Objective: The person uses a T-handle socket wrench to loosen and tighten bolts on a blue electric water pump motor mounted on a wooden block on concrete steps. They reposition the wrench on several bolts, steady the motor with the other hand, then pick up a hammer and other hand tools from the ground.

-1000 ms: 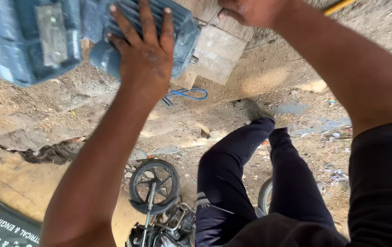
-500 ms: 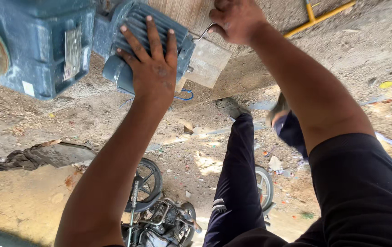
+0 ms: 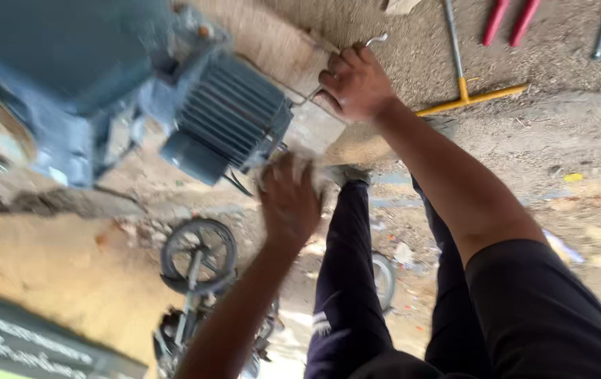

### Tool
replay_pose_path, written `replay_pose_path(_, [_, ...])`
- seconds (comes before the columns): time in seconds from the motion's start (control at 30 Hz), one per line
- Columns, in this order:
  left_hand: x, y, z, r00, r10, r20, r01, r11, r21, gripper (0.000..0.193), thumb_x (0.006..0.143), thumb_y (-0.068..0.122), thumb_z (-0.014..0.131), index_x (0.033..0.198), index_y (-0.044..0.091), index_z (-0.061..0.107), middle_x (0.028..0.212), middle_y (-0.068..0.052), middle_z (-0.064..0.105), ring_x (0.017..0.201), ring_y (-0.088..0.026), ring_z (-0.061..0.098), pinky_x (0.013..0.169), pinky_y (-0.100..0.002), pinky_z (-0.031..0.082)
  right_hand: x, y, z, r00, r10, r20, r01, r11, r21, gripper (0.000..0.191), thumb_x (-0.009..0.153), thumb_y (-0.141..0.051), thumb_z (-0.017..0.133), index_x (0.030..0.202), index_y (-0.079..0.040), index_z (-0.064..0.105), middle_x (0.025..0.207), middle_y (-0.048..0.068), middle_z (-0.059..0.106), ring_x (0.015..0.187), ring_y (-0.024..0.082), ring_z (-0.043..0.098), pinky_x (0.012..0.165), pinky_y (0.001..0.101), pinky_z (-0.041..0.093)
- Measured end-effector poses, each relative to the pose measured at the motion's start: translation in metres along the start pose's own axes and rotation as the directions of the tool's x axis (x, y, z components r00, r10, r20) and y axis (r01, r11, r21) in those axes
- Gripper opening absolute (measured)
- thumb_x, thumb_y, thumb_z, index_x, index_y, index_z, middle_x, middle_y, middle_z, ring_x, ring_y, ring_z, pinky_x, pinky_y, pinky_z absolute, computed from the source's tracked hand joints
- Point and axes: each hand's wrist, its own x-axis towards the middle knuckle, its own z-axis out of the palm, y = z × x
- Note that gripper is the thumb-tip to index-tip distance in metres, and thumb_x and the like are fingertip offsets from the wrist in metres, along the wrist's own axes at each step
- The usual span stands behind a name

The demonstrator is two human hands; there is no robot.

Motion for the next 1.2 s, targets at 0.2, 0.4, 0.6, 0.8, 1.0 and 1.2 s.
replay_pose_path(0.2, [0.055, 0.007, 0.184, 0.83, -0.393, 0.396, -0.017, -0.728, -0.685, 0.035, 0.106, 0.034, 0.062, 0.127, 0.006, 0.064, 0.112, -0.009, 0.068, 0.096, -0.018, 0.063, 0.082, -0.032, 0.051, -0.014, -0.001, 0.006, 0.999, 0.03, 0.01, -0.03, 0.999, 0.026, 0.031, 0.092, -0.04, 0.08, 0.104, -0.014, 0.069, 0.107, 0.007, 0.06, 0.116, 0.028, 0.055, 0.113, 0.0464, 0.04])
replay_pose_path(0.4, [0.111, -0.014, 0.225, 0.777, -0.525, 0.348, -0.205, -0.732, -0.649, 0.018, 0.102, 0.019, 0.065, 0.118, 0.01, 0.064, 0.11, -0.008, 0.072, 0.1, -0.02, 0.068, 0.088, -0.037, 0.055, -0.011, 0.001, 0.005, 1.0, 0.008, 0.019, -0.008, 1.0, -0.015, 0.028, 0.091, -0.036, 0.082, 0.105, -0.015, 0.07, 0.106, 0.006, 0.059, 0.115, 0.028, 0.054, 0.112, 0.0484, 0.04])
replay_pose_path(0.6, [0.118, 0.007, 0.218, 0.783, -0.526, 0.331, -0.397, -0.833, -0.384, 0.017, 0.103, 0.009, 0.066, 0.12, 0.01, 0.066, 0.11, -0.004, 0.071, 0.102, -0.017, 0.07, 0.091, -0.032, 0.058, 0.002, 0.005, -0.008, 0.991, -0.037, 0.131, 0.044, 0.998, -0.049, 0.032, 0.094, -0.042, 0.082, 0.101, -0.013, 0.07, 0.101, 0.006, 0.061, 0.107, 0.025, 0.057, 0.107, 0.0464, 0.041])
replay_pose_path(0.8, [0.126, 0.017, 0.221, 0.765, -0.528, 0.37, -0.471, -0.849, -0.239, 0.011, 0.101, 0.006, 0.068, 0.112, 0.006, 0.069, 0.107, -0.006, 0.072, 0.1, -0.018, 0.072, 0.092, -0.031, 0.061, 0.034, 0.049, -0.042, 0.858, -0.015, 0.513, 0.091, 0.988, -0.123, 0.053, 0.107, -0.06, 0.069, 0.093, -0.009, 0.073, 0.079, 0.004, 0.069, 0.082, 0.02, 0.067, 0.092, 0.0412, 0.053])
replay_pose_path(1.0, [0.124, 0.02, 0.198, 0.795, -0.512, 0.325, -0.463, -0.859, -0.22, 0.015, 0.1, 0.007, 0.069, 0.115, 0.007, 0.069, 0.113, -0.008, 0.073, 0.099, -0.015, 0.071, 0.091, -0.029, 0.06, 0.06, 0.078, -0.059, 0.647, 0.217, 0.731, -0.345, 0.938, 0.026, 0.052, 0.102, -0.053, 0.07, 0.111, -0.002, 0.074, 0.085, 0.015, 0.072, 0.076, 0.03, 0.07, 0.072, 0.0455, 0.054])
replay_pose_path(1.2, [0.123, 0.015, 0.196, 0.83, -0.477, 0.288, -0.435, -0.878, -0.199, 0.019, 0.1, 0.009, 0.071, 0.118, 0.007, 0.068, 0.115, -0.008, 0.073, 0.1, -0.015, 0.071, 0.09, -0.028, 0.06, 0.04, 0.062, -0.072, 0.939, 0.041, 0.342, -0.032, 0.999, -0.032, 0.047, 0.095, -0.053, 0.082, 0.089, -0.007, 0.078, 0.08, 0.005, 0.071, 0.084, 0.022, 0.07, 0.077, 0.0374, 0.054])
